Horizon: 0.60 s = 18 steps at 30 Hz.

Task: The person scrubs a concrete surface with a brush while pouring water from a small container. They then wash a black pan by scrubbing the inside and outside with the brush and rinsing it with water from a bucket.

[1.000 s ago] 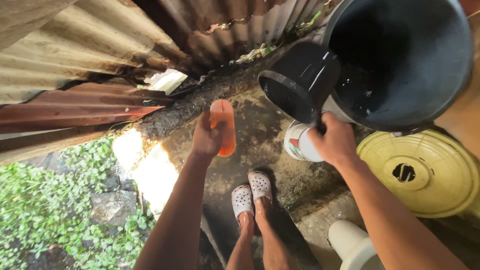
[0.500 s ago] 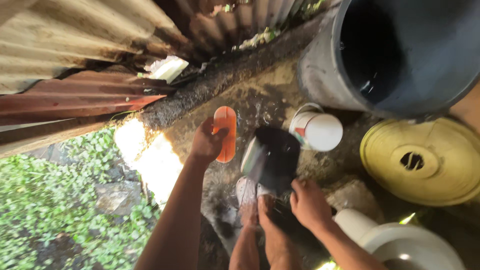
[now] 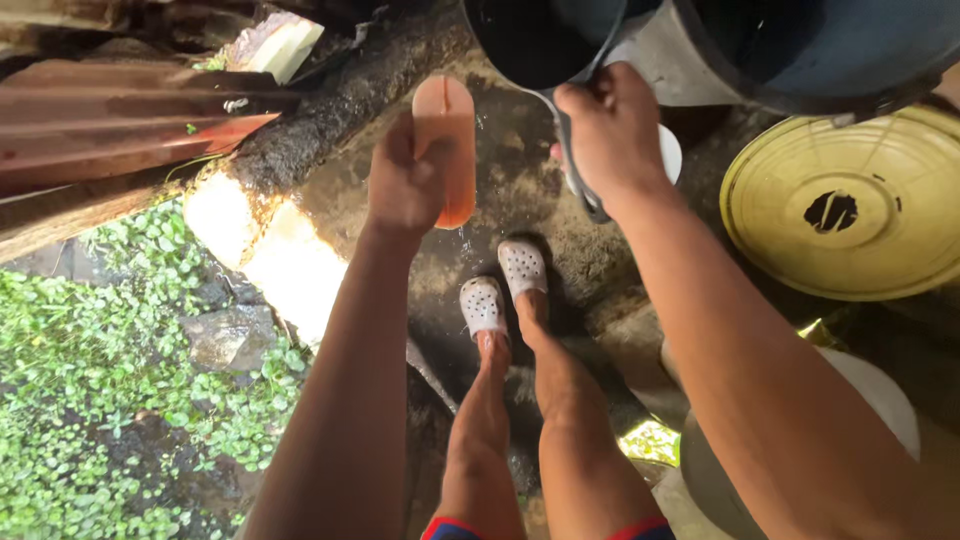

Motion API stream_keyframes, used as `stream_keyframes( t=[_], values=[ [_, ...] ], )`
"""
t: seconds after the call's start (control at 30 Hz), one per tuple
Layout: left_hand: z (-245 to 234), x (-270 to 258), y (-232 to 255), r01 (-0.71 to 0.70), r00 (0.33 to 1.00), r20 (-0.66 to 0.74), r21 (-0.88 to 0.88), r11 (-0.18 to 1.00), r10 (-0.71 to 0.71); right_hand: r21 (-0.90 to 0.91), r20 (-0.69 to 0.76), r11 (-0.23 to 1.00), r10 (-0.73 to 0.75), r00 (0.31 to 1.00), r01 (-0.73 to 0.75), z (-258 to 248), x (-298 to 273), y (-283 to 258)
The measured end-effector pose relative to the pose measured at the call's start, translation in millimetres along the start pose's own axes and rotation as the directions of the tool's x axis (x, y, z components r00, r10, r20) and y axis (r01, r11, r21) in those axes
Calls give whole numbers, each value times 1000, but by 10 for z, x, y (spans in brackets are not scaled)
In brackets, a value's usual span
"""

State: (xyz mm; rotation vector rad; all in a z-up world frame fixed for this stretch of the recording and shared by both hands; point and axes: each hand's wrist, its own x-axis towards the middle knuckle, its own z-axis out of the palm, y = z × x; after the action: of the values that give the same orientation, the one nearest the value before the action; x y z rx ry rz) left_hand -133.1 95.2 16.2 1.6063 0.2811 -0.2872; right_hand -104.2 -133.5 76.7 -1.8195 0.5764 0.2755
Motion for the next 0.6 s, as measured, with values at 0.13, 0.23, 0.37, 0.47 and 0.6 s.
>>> stream_keyframes(
  t=[0.13, 0.23, 0.37, 0.47, 0.6],
  values=[
    [236, 158, 160, -52, 999, 15, 51, 997, 51, 80, -124, 990, -108, 986, 119, -828, 219, 14],
    [432, 249, 278, -145, 989, 37, -5, 989, 145, -11, -302, 1000, -26, 953, 24, -1663, 558, 169],
    [656, 648, 472, -151, 988, 3, 216, 965, 154, -256, -245, 952, 106, 964, -169, -2166, 1640, 797],
    [907, 1081, 534, 28, 999, -26, 360, 932, -20, -814, -182, 536, 131, 974, -225, -2286, 2652, 1347],
    [1188, 1594, 462, 62, 998, -16, 356, 932, -60, -807, -257, 455, 302, 918, -376, -2211, 3677, 2087]
  ],
)
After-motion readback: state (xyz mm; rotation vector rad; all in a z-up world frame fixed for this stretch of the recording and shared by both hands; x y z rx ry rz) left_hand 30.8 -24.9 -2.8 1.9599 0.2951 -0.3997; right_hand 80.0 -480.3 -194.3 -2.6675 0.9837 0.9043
